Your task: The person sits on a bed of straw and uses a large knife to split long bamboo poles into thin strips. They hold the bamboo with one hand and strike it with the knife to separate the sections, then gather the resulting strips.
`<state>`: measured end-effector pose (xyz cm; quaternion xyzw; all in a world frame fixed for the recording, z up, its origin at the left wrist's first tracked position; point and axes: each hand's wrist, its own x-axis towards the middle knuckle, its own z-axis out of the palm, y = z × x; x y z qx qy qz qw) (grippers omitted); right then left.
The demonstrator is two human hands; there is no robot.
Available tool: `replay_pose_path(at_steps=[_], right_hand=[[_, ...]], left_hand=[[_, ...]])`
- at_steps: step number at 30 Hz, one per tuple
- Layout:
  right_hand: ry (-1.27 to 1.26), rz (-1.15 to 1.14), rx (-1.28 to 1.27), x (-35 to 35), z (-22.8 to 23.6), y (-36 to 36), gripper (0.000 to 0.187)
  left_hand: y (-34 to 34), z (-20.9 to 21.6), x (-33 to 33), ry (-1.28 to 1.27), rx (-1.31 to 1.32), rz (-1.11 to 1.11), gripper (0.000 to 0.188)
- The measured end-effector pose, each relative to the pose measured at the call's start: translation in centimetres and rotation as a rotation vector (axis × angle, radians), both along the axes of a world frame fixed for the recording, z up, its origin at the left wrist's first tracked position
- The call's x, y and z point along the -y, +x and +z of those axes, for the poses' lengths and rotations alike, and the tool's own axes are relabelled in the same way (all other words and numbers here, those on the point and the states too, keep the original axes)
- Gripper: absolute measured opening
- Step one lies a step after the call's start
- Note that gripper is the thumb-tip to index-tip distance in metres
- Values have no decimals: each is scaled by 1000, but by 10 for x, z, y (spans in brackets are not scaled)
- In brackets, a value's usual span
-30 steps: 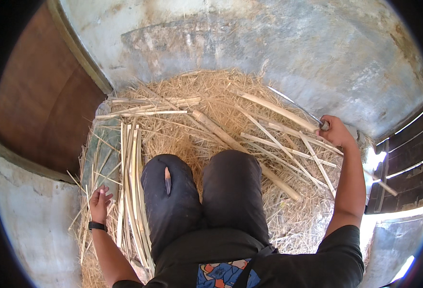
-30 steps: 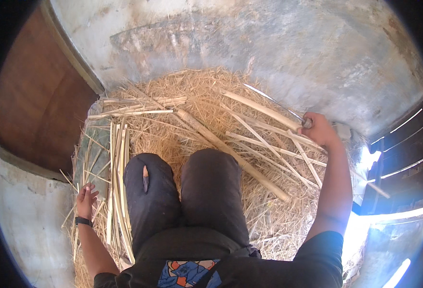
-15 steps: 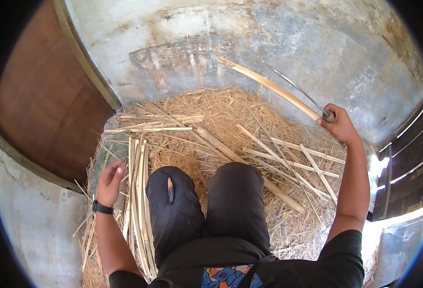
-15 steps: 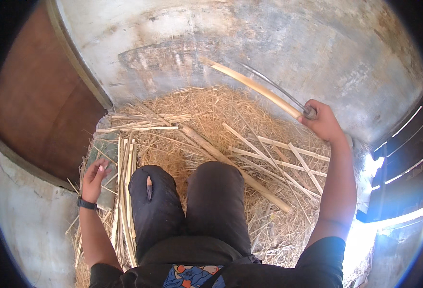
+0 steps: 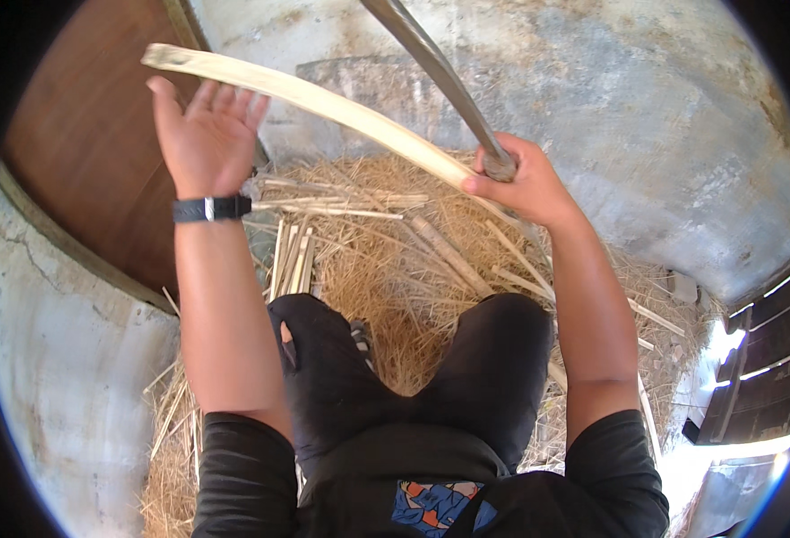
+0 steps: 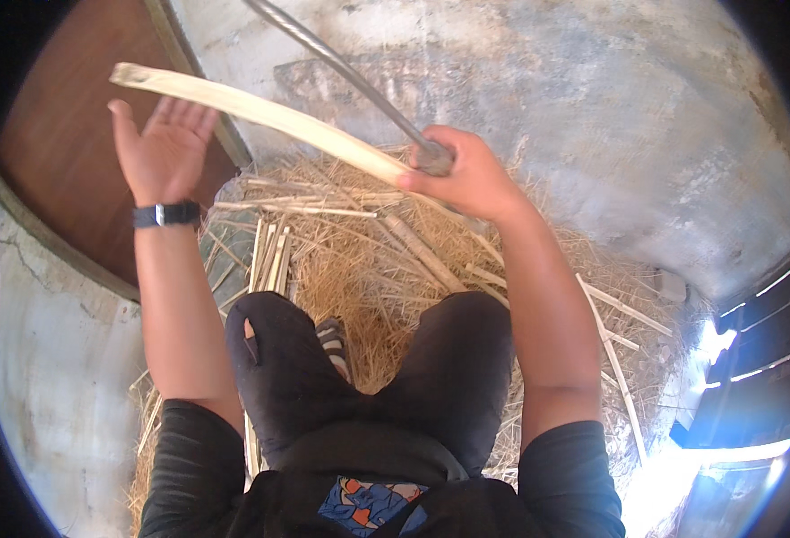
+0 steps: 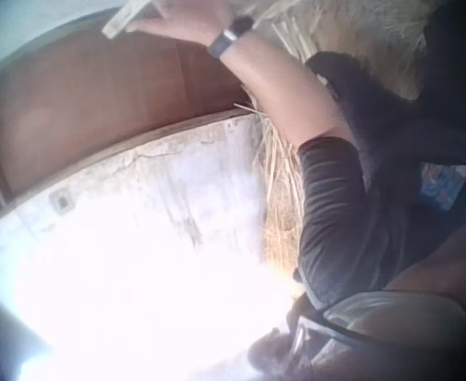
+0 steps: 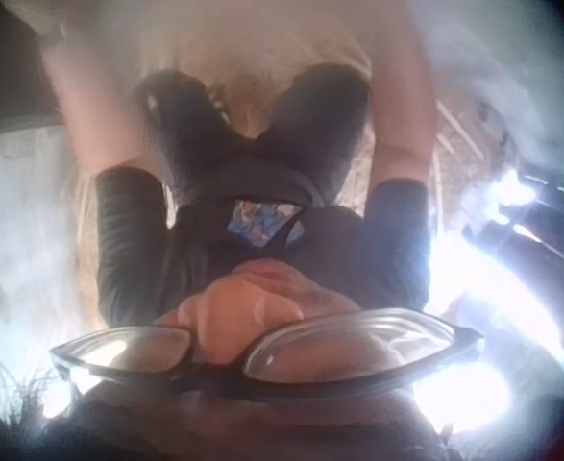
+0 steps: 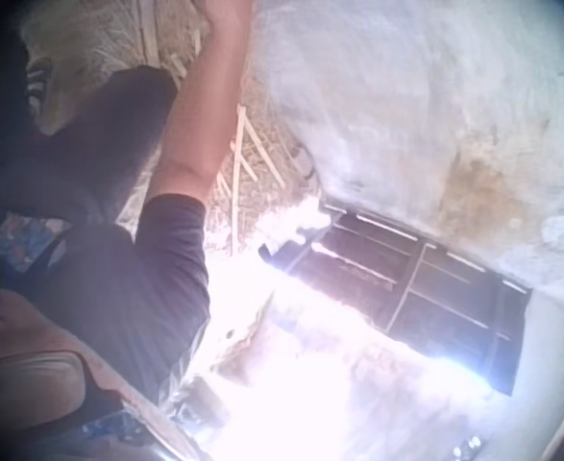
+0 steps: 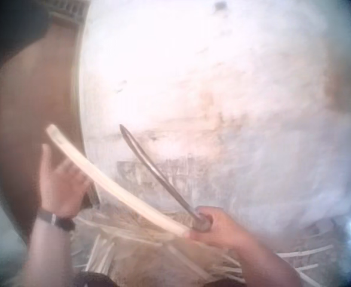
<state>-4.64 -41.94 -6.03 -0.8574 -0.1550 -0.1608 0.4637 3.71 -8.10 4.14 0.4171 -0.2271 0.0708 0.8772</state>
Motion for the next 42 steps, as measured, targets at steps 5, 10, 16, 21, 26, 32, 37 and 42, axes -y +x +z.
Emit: replay_pose_path(at_steps=[5,10,16,21,26,32,37,42], right_hand=[[71,165,-177,-66,13,13,37],[120,205,-113,-91,-18,43,43],[-60,-188,-188,-107,-49,46,56],[106,-164,-325,-147,-131,35,54],[259,-61,-573,-161,-169,17,48],[308,-46,-464,-169,-172,19,46],[649,5,-621,-182,-160,14,41],[874,52,-589,-179,-160,18,39]], left_hand=[[-25,41,-42,-124,185,211,72],[-33,43,-110,-195,383,-61,59],[-34,11,-101,-68,380,215,73],[-9,-51,-59,-26,65,547,73],[-1,-113,-58,68,8,533,71],[-8,-113,-78,-65,66,442,69],[-23,-105,-99,-225,170,370,71],[-33,-115,-110,-267,169,312,69]])
